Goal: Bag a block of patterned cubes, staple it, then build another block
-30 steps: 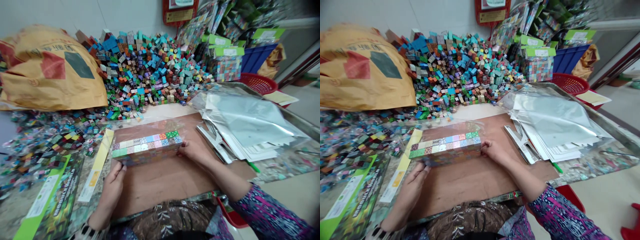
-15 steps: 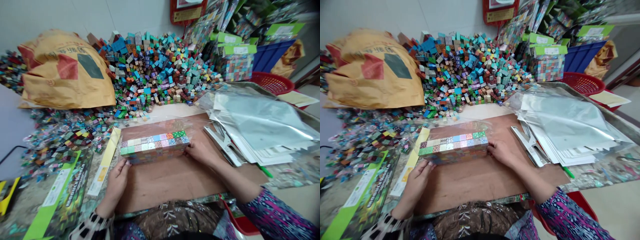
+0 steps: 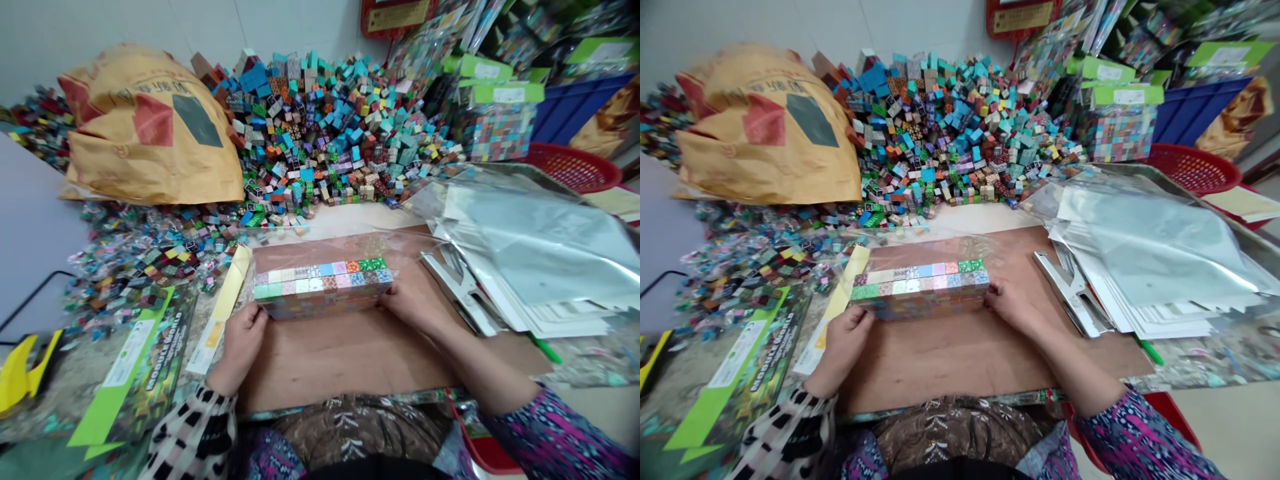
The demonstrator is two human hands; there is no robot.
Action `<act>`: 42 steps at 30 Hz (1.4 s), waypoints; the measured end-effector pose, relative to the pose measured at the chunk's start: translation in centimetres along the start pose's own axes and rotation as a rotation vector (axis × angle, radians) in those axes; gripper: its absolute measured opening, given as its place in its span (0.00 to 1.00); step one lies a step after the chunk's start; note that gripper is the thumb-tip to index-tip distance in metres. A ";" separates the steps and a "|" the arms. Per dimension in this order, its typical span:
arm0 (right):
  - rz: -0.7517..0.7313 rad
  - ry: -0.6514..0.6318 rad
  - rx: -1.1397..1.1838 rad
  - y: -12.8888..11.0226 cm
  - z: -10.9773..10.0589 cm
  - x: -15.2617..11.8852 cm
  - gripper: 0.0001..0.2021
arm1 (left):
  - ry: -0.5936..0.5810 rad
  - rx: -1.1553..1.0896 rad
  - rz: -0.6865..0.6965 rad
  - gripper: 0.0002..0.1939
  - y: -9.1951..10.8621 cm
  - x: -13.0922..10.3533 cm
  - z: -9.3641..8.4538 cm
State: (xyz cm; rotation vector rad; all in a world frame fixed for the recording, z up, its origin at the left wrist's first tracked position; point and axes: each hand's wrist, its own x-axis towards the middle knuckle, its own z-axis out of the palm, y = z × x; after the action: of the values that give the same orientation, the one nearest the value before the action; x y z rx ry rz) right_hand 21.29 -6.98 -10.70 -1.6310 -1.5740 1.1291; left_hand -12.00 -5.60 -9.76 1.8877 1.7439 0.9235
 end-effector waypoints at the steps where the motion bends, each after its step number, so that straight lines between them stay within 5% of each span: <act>1: 0.005 -0.008 -0.007 -0.2 -0.1 0.0 0.11 | 0.000 0.005 0.004 0.14 0.1 0.0 -0.2; 7: -0.173 0.099 -0.122 -1.8 -1.3 -1.5 0.11 | -0.033 -0.041 0.068 0.13 0.5 -0.2 -1.3; 12: -0.171 0.129 -0.113 -2.0 -0.9 -2.6 0.13 | 0.006 -0.165 0.049 0.16 0.5 -0.2 -1.1; 16: -0.215 0.066 0.193 -2.2 -0.9 -3.3 0.20 | 0.006 -0.517 -0.018 0.26 1.6 -0.4 -1.6; 21: -0.180 0.016 0.495 -3.8 -1.8 -3.3 0.34 | -0.177 -0.804 0.053 0.36 3.1 0.5 -2.7; 28: -0.184 0.024 0.469 -6.0 -1.0 -1.4 0.21 | -0.139 -0.730 -0.032 0.26 3.4 2.4 -2.3; 35: -0.120 -0.053 0.570 -3.9 0.8 -0.8 0.28 | -0.133 -0.706 -0.057 0.27 3.1 2.6 -2.0; 42: -0.100 -0.135 0.526 -2.9 1.0 -0.5 0.20 | -0.184 -0.704 -0.084 0.24 3.0 2.5 -1.3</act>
State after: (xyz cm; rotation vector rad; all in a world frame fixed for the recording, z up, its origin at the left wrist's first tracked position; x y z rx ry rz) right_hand 19.06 -7.31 -8.56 -1.1369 -1.2732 1.4716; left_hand -10.76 -3.72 -6.32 1.3717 1.1624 1.1041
